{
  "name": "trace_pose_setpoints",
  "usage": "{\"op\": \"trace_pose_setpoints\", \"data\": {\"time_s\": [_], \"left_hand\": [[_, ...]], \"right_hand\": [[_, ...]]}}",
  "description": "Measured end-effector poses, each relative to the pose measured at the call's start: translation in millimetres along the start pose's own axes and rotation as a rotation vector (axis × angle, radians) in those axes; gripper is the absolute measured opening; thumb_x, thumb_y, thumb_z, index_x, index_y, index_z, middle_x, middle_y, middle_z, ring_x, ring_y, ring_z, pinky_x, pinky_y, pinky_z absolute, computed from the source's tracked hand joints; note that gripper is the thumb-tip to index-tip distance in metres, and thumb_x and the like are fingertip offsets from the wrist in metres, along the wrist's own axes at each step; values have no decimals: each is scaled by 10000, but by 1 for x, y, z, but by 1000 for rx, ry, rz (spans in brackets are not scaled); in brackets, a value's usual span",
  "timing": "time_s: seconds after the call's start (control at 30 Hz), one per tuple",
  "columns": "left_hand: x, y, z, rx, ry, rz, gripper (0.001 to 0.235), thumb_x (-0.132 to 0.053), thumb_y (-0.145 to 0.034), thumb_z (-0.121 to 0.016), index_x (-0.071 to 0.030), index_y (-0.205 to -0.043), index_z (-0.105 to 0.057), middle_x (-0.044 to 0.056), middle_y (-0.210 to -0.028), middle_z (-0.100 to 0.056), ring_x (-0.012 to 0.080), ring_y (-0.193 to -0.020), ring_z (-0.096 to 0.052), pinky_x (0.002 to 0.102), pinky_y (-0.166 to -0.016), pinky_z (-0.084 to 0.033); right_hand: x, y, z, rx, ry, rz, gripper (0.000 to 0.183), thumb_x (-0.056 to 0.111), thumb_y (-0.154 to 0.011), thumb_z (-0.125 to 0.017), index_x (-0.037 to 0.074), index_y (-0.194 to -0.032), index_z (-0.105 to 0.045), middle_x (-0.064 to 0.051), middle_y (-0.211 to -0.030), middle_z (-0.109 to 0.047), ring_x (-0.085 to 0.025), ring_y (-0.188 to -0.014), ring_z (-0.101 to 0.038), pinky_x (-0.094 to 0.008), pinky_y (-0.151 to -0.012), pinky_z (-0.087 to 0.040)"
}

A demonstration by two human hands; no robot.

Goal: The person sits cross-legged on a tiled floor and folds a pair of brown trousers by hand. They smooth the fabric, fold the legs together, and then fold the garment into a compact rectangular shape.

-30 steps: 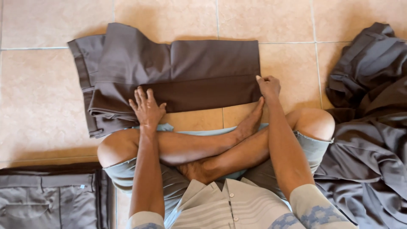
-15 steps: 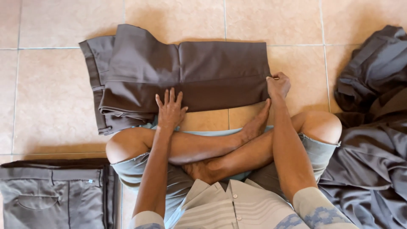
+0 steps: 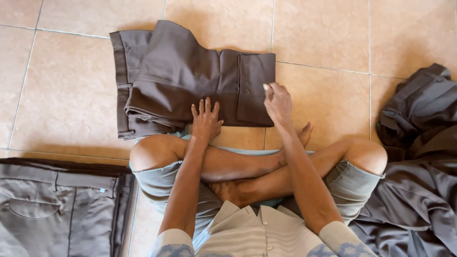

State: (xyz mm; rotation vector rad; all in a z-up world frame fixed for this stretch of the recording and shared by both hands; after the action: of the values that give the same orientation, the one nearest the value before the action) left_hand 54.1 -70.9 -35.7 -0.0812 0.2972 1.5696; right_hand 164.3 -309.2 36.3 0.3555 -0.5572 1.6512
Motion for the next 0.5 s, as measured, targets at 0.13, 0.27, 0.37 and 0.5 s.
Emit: {"op": "trace_pose_setpoints", "data": {"time_s": [0.13, 0.27, 0.37, 0.5], "left_hand": [[-1, 1, 0, -16, -4, 10, 745, -408, -890, -728, -137, -1518, -434, 248, -1578, -372, 438, -1486, -334, 700, -1184, -222], [1, -3, -5, -13, -19, 9, 754, -434, -886, -724, -146, -1520, -434, 237, -1590, -359, 430, -1495, -320, 693, -1194, -208], [-1, 0, -1, -64, 47, -37, 731, -439, -882, -723, -129, -1494, -472, 236, -1588, -362, 419, -1492, -330, 672, -1198, -217], [-18, 6, 26, -248, 146, -197, 686, -483, -895, -683, -86, -1436, -542, 242, -1584, -376, 404, -1493, -348, 616, -1214, -240]], "right_hand": [[-42, 19, -14, 115, 58, -436, 345, 358, -1048, -573, 86, -1258, -533, -201, -1208, -584, -411, -1117, -655, -577, -921, -535], [-129, 7, -92, 111, -61, -514, 468, 453, -857, -784, 98, -1141, -669, -176, -1046, -714, -389, -1055, -707, -516, -842, -577], [-139, -4, -84, 33, -53, -469, 362, 344, -794, -813, 83, -1037, -747, -185, -948, -739, -411, -1014, -711, -513, -829, -567], [-234, -37, -62, -68, 107, -526, 296, 321, -754, -815, 134, -980, -779, -149, -899, -740, -369, -973, -728, -477, -797, -571]]}}
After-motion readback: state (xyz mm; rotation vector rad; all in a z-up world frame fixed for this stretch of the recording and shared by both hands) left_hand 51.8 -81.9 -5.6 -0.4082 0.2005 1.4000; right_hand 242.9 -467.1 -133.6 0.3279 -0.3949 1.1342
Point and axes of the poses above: each hand's wrist, its own y-axis away from the middle knuckle, its own z-axis out of the back of the hand, x = y × z, the point moved 6 cm from there along -y, towards the middle knuckle
